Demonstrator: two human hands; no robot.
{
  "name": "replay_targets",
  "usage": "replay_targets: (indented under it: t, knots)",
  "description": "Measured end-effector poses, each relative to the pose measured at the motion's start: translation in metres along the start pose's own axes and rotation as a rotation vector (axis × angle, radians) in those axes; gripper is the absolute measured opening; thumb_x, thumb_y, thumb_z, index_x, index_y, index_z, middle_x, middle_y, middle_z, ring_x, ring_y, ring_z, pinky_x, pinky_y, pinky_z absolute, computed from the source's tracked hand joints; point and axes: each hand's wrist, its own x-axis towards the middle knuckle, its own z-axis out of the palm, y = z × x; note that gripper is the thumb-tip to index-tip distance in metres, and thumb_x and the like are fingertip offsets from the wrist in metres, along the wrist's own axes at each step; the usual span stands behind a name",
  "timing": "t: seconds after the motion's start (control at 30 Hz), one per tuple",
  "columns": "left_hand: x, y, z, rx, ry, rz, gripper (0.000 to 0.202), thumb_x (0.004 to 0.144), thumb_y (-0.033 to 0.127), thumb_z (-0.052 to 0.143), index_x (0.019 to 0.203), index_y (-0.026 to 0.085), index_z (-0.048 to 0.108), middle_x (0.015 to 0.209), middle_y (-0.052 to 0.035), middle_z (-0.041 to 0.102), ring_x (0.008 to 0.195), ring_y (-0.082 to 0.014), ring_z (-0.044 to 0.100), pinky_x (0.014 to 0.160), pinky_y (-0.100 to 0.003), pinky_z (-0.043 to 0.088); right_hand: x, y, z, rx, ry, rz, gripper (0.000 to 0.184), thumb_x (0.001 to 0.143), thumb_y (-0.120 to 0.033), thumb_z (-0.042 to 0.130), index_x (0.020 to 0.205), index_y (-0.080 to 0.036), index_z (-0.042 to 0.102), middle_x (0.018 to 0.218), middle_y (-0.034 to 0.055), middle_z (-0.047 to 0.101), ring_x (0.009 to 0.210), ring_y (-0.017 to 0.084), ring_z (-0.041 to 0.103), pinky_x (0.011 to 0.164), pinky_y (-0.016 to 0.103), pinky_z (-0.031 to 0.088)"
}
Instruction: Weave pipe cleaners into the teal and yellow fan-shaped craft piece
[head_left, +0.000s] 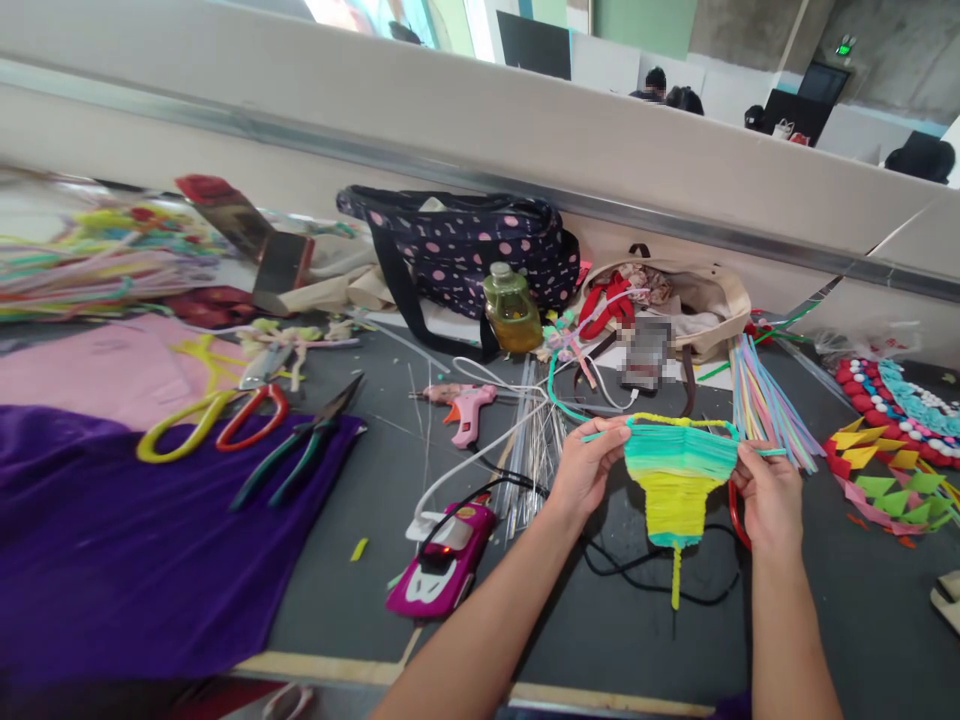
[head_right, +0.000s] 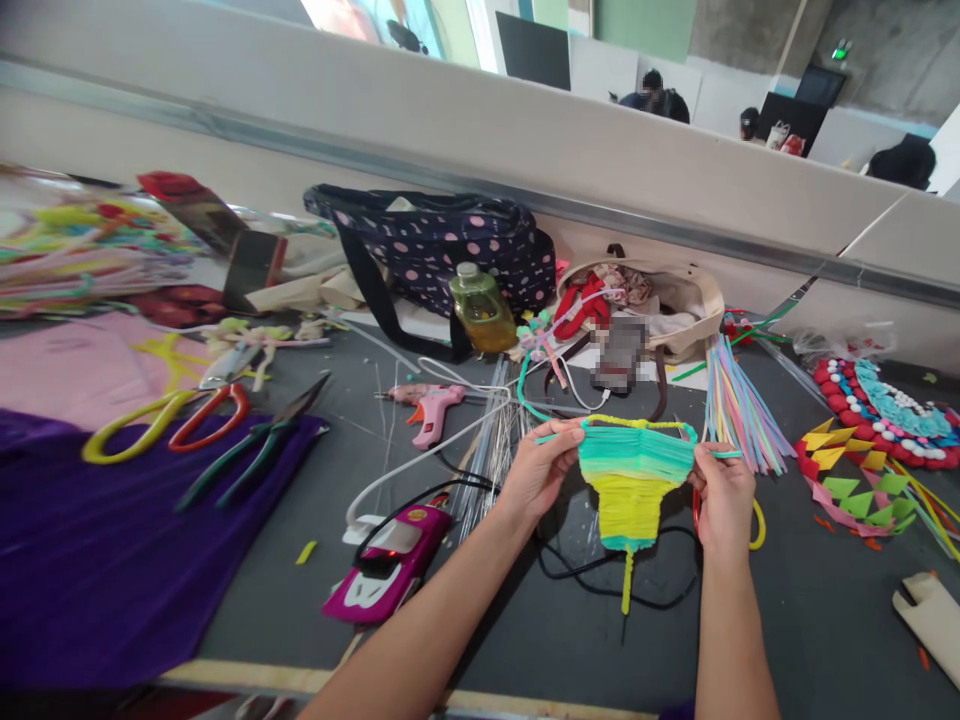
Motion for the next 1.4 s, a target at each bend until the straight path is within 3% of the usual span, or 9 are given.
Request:
replay_targets:
  t: [0.5, 0.73, 1.03, 1.4]
  knots:
    - [-0.0022, 0.0028, 0.0006, 0.020, -0.039, -0.043, 0.025, 0.053, 0.019, 0.086, 0.064, 0.013, 0.064, 0.086, -0.0058, 0.074, 0.067, -0.0128, 0.066, 0.065, -0.024, 0.054, -0.0026, -0.0033, 0.0002, -0.025, 0.064, -0.172, 0.033, 0.055, -0.029, 0.085, 0.072, -0.015, 0.060, 0.055, -0.0059, 0.056, 0.044, 0.007, 0.050, 0.042, 0.019, 0.039]
    - [-0.0049, 0.0048, 0.0034, -0.022, -0.090, -0.047, 0.025, 0.052, 0.017, 0.086, 0.060, 0.013, 0.062, 0.083, -0.0023, 0.070, 0.066, -0.0114, 0.065, 0.062, -0.023, 0.054, -0.0052, -0.0065, 0.0010, 0.024, 0.107, -0.180, 0.033, 0.055, -0.026, 0.084, 0.074, -0.015, 0.060, 0.069, 0.0028, 0.068, 0.059, 0.017, 0.065, 0.053, 0.028, 0.051]
    - [-0.0048, 0.0070, 0.0023, 0.022, -0.094, -0.041, 0.027, 0.053, 0.019, 0.086, 0.060, 0.012, 0.061, 0.084, -0.0067, 0.072, 0.068, -0.0149, 0.066, 0.063, -0.027, 0.055, -0.0053, -0.0062, -0.0015, 0.016, 0.114, -0.230, 0.031, 0.058, -0.023, 0.083, 0.075, -0.016, 0.059, 0.065, -0.0010, 0.065, 0.057, 0.015, 0.064, 0.059, 0.030, 0.053]
    - [-0.0067, 0.0071, 0.0016, -0.053, -0.152, -0.133, 0.029, 0.051, 0.019, 0.087, 0.062, 0.013, 0.061, 0.083, -0.0046, 0.072, 0.064, -0.0130, 0.065, 0.060, -0.024, 0.053, -0.0070, -0.0085, -0.0003, 0.031, 0.100, -0.219, 0.030, 0.060, -0.021, 0.081, 0.075, -0.018, 0.056, 0.067, -0.0046, 0.062, 0.056, 0.012, 0.062, 0.058, 0.027, 0.054]
